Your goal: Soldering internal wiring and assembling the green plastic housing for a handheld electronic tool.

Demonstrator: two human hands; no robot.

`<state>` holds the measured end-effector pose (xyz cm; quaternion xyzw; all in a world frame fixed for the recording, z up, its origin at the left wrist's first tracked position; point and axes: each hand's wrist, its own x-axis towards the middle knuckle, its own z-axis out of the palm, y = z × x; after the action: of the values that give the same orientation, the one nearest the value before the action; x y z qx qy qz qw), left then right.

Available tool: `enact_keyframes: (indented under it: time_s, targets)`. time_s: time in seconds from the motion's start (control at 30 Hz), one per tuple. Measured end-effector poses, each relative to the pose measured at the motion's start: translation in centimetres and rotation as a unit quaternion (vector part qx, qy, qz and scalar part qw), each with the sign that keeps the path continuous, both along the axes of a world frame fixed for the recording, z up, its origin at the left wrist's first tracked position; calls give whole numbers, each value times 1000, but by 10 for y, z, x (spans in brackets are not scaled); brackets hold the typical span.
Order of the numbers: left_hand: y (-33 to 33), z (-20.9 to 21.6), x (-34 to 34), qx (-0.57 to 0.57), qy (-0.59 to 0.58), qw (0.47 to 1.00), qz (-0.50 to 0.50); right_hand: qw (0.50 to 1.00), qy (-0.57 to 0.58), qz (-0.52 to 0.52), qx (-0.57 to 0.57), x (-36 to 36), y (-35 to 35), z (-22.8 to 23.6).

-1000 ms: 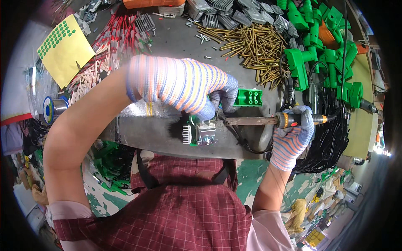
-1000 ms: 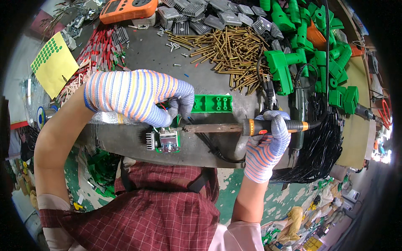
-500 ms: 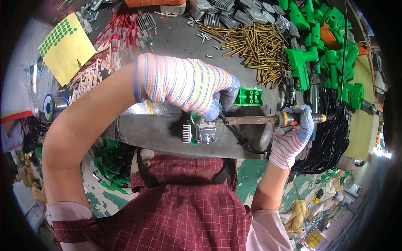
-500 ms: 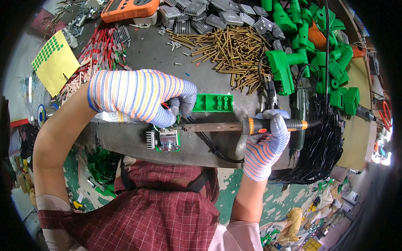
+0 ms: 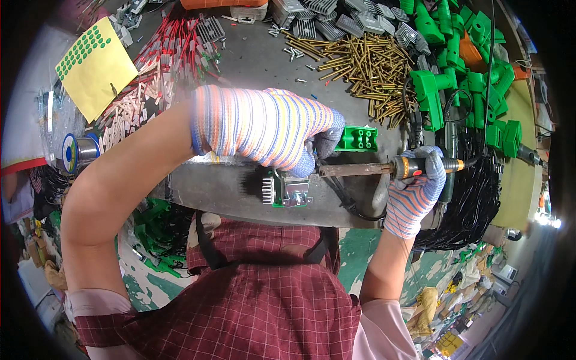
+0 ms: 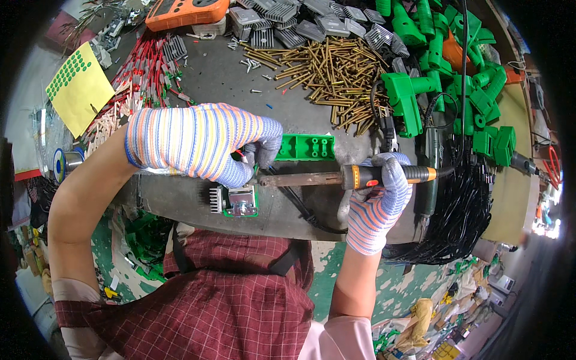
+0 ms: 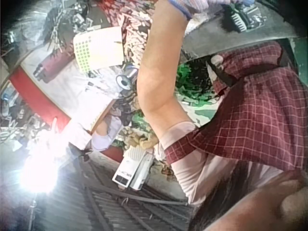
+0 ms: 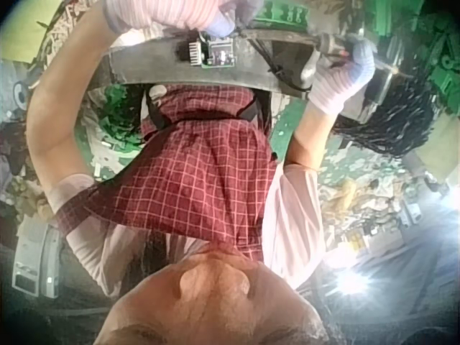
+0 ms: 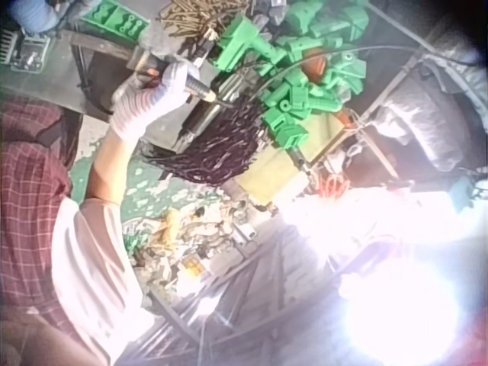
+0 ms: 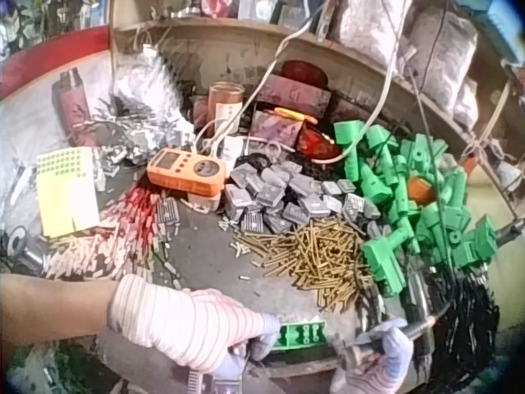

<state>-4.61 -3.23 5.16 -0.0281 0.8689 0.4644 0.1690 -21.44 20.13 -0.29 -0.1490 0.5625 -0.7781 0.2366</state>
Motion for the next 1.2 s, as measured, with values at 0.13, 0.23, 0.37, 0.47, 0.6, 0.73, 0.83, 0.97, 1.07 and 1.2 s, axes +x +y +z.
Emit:
enact_keyframes:
  time_s: [0.13,0.23,0.37,0.47,0.6,0.73,0.83,0.97,1.07,1.2]
  targets:
    - [0,-2,3,3,13,1000,5,1000,-3,12,-3,1,1,2]
    - [0,0,4,5,5,1000,7,1000,-21,11,6,2,1,0]
    - [0,0,4,24,-6,1000,7,999,-48,-1,-11,8,-5,3]
    - [-1,-2,2,20,3,1000,5,998,-65,2,-19,4,-6,0]
    - [0,0,7,6,18,1000,0,998,-56,2,-37,2,-5,3]
    - [-2,-1,3,-2,14,1000,-3,997,-73,0,-33,-1,-8,1]
    - [-3,-4,3,15,11,1000,-4,997,-69,9,-37,-1,-5,0]
    - [-3,-7,4,13,28,999,-9,998,-46,28,-44,-6,-4,7]
    - [-5,-4,2,13,24,1000,-11,989,-39,70,-122,-19,-8,31]
    - [-5,-4,5,-8,47,999,-7,985,42,84,-145,-51,-20,68]
